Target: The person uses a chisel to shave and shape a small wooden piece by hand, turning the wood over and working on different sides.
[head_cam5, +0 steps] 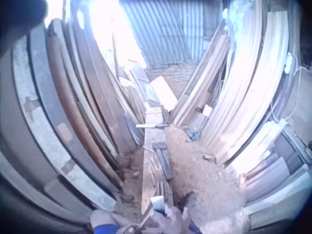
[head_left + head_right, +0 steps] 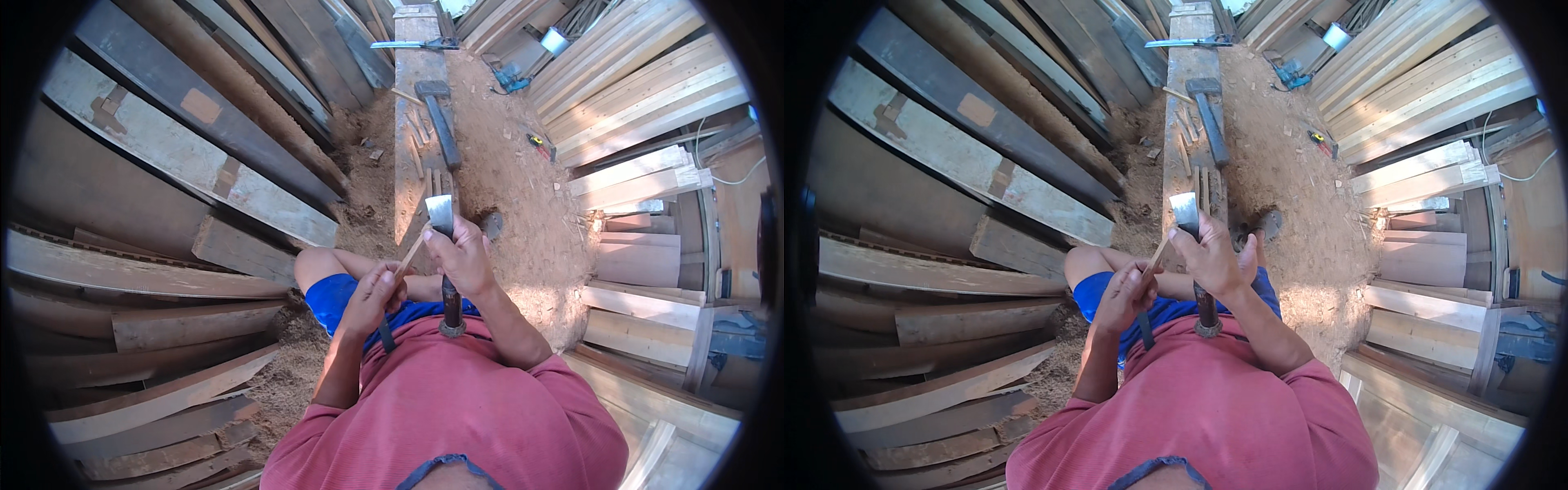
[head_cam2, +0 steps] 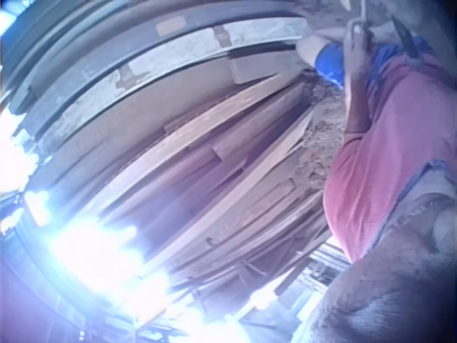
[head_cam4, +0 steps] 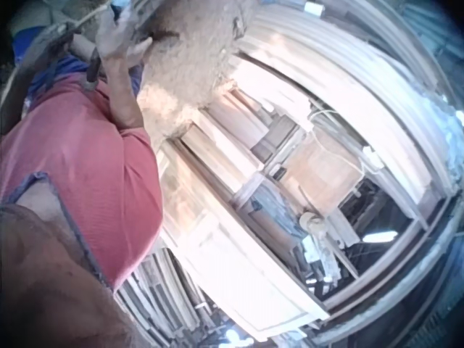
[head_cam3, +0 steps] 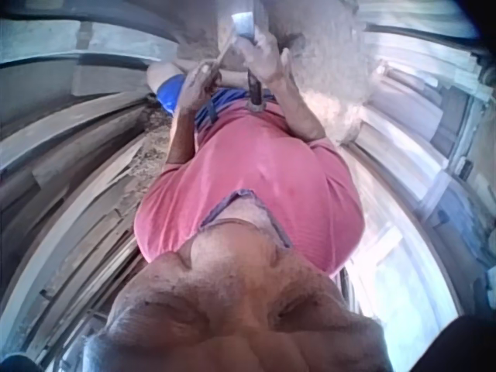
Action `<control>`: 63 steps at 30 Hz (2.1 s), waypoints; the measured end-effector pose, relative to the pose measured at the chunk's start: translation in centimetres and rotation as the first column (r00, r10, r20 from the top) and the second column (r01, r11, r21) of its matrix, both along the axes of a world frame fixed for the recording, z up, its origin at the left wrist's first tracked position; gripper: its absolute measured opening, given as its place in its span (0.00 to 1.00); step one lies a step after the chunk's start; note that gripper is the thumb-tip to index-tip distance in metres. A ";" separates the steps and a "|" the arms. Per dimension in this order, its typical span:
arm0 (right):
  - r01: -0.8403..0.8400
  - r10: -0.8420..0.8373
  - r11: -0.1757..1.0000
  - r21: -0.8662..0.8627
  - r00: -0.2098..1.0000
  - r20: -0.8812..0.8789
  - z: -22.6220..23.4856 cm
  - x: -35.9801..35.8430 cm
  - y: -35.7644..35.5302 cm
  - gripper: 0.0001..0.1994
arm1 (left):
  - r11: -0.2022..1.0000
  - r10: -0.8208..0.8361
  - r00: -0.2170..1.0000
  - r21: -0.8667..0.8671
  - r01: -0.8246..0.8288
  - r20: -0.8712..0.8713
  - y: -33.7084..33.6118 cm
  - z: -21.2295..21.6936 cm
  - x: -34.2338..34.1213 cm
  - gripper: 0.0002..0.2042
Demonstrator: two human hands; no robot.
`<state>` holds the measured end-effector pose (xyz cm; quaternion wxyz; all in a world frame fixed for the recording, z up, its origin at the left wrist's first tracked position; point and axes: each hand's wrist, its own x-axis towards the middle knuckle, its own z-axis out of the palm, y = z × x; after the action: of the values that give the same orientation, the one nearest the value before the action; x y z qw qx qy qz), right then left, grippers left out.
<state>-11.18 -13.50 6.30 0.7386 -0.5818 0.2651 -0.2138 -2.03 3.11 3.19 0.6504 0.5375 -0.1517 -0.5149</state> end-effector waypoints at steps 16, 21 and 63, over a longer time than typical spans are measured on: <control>-0.033 -0.099 0.727 0.686 0.983 0.152 0.3 1.2 3.1 0.08 | 0.996 0.092 0.995 0.016 -0.092 -0.028 -2.3 -2.0 2.6 0.19; -0.262 0.139 0.589 0.764 0.965 0.224 2.5 0.9 6.6 0.07 | 0.994 0.105 0.969 -0.030 -0.101 0.222 -2.1 0.1 3.0 0.18; 0.013 -0.086 0.785 0.620 0.992 0.088 2.4 -0.4 1.4 0.12 | 0.925 0.277 0.906 -0.166 -0.341 -0.319 0.8 -1.6 1.3 0.21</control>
<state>-11.57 -12.12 8.73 0.8959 -0.2881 0.2942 -0.1667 -0.76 3.87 1.63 0.7941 0.3988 -0.0226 -0.4581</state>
